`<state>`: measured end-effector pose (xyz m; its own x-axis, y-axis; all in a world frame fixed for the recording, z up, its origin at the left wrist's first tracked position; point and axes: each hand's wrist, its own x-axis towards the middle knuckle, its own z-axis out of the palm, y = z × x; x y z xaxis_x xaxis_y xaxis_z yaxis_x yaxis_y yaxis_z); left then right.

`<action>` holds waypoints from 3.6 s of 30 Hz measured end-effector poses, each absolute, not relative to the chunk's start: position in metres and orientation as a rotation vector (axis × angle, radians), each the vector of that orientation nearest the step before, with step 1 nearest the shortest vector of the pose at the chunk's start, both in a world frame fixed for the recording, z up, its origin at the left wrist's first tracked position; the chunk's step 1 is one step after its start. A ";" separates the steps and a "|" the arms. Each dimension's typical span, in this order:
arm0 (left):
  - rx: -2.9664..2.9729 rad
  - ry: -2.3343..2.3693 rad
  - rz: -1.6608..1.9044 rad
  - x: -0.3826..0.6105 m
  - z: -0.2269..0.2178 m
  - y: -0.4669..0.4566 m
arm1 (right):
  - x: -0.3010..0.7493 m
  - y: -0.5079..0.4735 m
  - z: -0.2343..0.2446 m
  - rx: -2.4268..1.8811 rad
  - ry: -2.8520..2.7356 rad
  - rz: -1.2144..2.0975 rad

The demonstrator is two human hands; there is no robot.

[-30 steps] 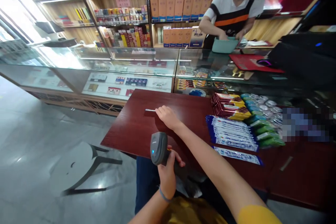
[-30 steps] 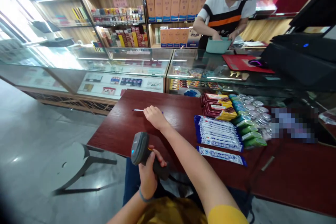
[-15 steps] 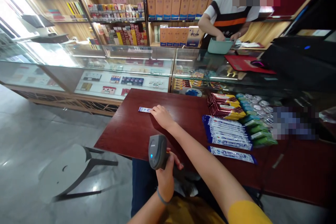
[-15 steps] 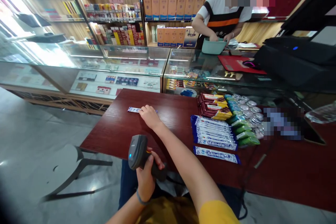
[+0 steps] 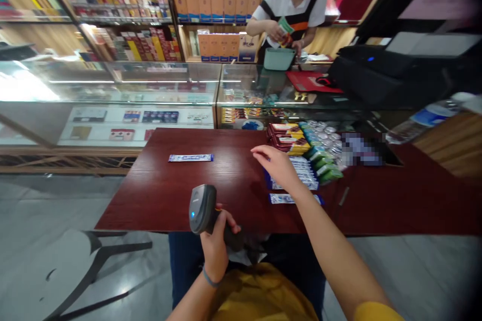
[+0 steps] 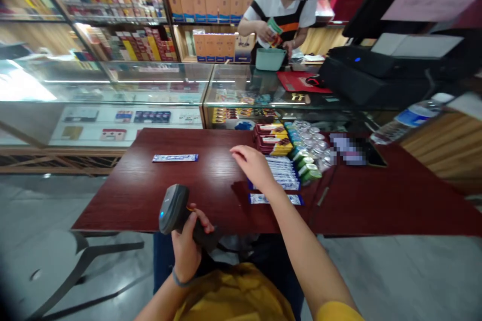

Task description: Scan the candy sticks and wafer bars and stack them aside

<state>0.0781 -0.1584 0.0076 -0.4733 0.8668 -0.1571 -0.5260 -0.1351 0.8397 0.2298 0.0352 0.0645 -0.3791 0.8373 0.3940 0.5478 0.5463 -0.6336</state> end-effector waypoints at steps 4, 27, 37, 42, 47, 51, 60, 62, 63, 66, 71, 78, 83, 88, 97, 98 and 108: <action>0.558 1.059 1.732 0.083 0.014 -0.151 | 0.321 0.016 0.063 -1.313 -1.861 0.673; 0.630 0.887 1.521 0.089 0.003 -0.121 | 0.364 -0.020 0.034 -1.269 -2.532 -0.025; 0.624 0.890 1.519 0.090 0.001 -0.120 | 0.330 0.003 0.073 -0.956 -1.478 1.105; 0.612 0.884 1.533 0.090 0.002 -0.121 | 0.308 0.026 0.063 -0.848 -1.304 1.411; 0.610 0.881 1.530 0.090 0.002 -0.121 | 0.291 0.039 0.060 -0.852 -1.303 1.476; 0.606 0.878 1.534 0.091 0.000 -0.121 | 0.267 0.037 0.060 -0.830 -1.171 1.478; 0.648 1.020 1.478 0.099 0.023 -0.122 | 0.180 0.003 0.028 -0.687 -0.626 1.491; 0.725 1.071 1.447 0.104 0.034 -0.122 | 0.170 -0.002 0.024 -0.681 -0.626 1.539; 0.762 1.095 1.429 0.106 0.038 -0.122 | 0.166 -0.003 0.024 -0.684 -0.629 1.559; 0.827 1.148 1.385 0.111 0.046 -0.122 | 0.163 -0.005 0.025 -0.708 -0.619 1.583; 0.841 1.162 1.377 0.112 0.042 -0.124 | 0.165 -0.004 0.025 -0.750 -0.630 1.569; 0.807 1.140 1.376 0.108 0.034 -0.125 | 0.166 0.000 0.017 -0.751 -0.620 1.551; 0.760 1.087 1.404 0.101 0.031 -0.125 | 0.166 0.001 0.015 -0.703 -0.609 1.549; 0.692 1.060 1.465 0.096 0.025 -0.127 | 0.167 0.002 0.018 -0.752 -0.616 1.529; 0.542 1.112 1.631 0.076 0.006 -0.136 | 0.169 0.016 0.038 -0.869 -1.046 1.477; 0.530 1.116 1.637 0.074 0.004 -0.138 | 0.166 0.022 0.040 -0.877 -1.174 1.481; 0.397 1.089 1.740 0.064 -0.001 -0.146 | 0.096 0.059 0.022 -0.847 -2.308 0.670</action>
